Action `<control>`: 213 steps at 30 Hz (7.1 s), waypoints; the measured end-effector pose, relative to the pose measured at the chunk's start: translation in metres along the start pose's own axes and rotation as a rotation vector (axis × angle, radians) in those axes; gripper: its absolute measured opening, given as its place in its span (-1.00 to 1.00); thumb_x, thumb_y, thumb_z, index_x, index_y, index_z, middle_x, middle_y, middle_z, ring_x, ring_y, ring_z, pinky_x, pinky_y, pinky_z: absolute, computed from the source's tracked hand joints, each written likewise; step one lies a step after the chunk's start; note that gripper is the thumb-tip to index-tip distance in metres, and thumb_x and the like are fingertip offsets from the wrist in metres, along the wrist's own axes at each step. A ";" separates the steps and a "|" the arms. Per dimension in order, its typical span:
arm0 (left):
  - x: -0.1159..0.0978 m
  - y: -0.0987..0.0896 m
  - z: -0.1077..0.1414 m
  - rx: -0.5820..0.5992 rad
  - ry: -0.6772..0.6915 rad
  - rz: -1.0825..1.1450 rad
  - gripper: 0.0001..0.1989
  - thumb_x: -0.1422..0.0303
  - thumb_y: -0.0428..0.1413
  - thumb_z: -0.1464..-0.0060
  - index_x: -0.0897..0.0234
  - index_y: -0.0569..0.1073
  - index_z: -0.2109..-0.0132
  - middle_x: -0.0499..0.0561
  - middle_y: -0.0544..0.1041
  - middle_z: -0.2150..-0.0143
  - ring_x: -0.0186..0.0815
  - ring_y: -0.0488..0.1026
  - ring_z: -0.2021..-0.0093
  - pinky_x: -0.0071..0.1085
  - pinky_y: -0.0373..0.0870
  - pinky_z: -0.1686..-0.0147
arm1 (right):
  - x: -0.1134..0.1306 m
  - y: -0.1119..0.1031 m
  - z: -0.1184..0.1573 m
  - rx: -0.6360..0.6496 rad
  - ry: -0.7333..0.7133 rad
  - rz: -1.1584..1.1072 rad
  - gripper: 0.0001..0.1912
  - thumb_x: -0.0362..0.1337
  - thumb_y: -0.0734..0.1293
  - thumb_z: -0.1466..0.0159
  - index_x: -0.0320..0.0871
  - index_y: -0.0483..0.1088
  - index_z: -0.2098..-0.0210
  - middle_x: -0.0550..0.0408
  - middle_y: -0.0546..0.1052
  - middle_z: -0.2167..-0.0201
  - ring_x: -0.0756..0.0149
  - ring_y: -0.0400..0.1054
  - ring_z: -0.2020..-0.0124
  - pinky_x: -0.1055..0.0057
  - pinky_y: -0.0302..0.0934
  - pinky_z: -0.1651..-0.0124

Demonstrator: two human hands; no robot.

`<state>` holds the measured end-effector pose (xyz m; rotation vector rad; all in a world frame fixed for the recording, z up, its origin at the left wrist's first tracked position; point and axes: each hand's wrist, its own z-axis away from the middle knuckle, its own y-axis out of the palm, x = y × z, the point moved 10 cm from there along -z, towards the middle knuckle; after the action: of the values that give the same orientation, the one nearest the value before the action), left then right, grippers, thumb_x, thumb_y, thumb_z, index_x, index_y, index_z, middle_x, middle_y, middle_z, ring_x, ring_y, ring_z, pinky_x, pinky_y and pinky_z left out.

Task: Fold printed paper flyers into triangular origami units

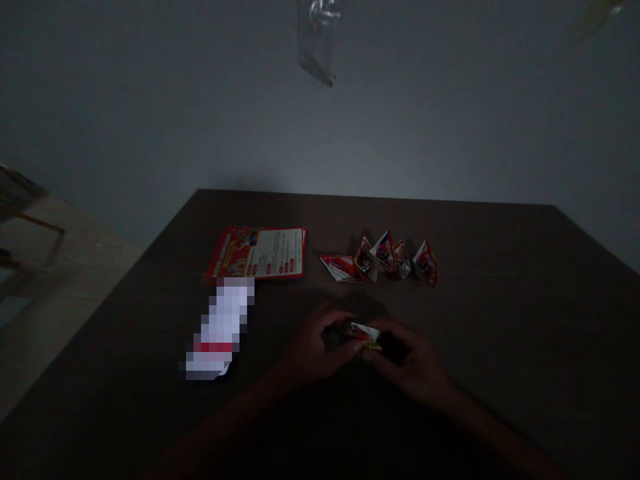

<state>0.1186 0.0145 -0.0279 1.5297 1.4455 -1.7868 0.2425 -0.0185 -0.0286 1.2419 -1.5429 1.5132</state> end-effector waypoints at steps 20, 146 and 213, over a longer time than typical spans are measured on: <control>0.028 0.028 0.012 0.210 -0.348 0.426 -0.64 0.12 0.11 -0.08 0.39 0.53 0.37 -0.08 0.43 0.61 -0.43 0.31 0.60 -0.57 0.15 0.59 | -0.037 0.006 0.003 0.135 0.292 -0.475 -0.67 -0.05 0.33 -0.21 -0.14 0.56 0.21 0.07 0.55 0.50 0.30 0.40 0.43 0.38 0.28 0.30; 0.022 0.062 0.028 0.355 -0.418 0.594 -0.47 -0.11 0.00 -0.04 0.32 0.33 0.49 -0.12 0.27 0.60 -0.46 0.16 0.58 -0.51 0.07 0.56 | -0.014 0.040 0.010 0.362 0.167 -0.409 -0.43 0.06 0.10 -0.33 -0.24 0.48 0.47 0.10 0.42 0.62 0.42 0.21 0.58 0.51 0.09 0.51; 0.007 -0.024 0.008 -0.243 -0.089 0.092 -0.82 0.34 -0.02 -0.15 0.29 0.38 0.38 -0.09 0.34 0.48 -0.39 0.28 0.45 -0.48 0.19 0.41 | -0.021 -0.045 0.005 -0.380 0.174 -0.043 -0.82 -0.17 0.34 -0.19 -0.13 0.52 0.40 0.09 0.59 0.45 0.27 0.45 0.41 0.45 0.28 0.36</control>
<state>0.0936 0.0196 -0.0244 1.3540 1.4631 -1.5429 0.2921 -0.0143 -0.0317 0.8961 -1.5840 1.1941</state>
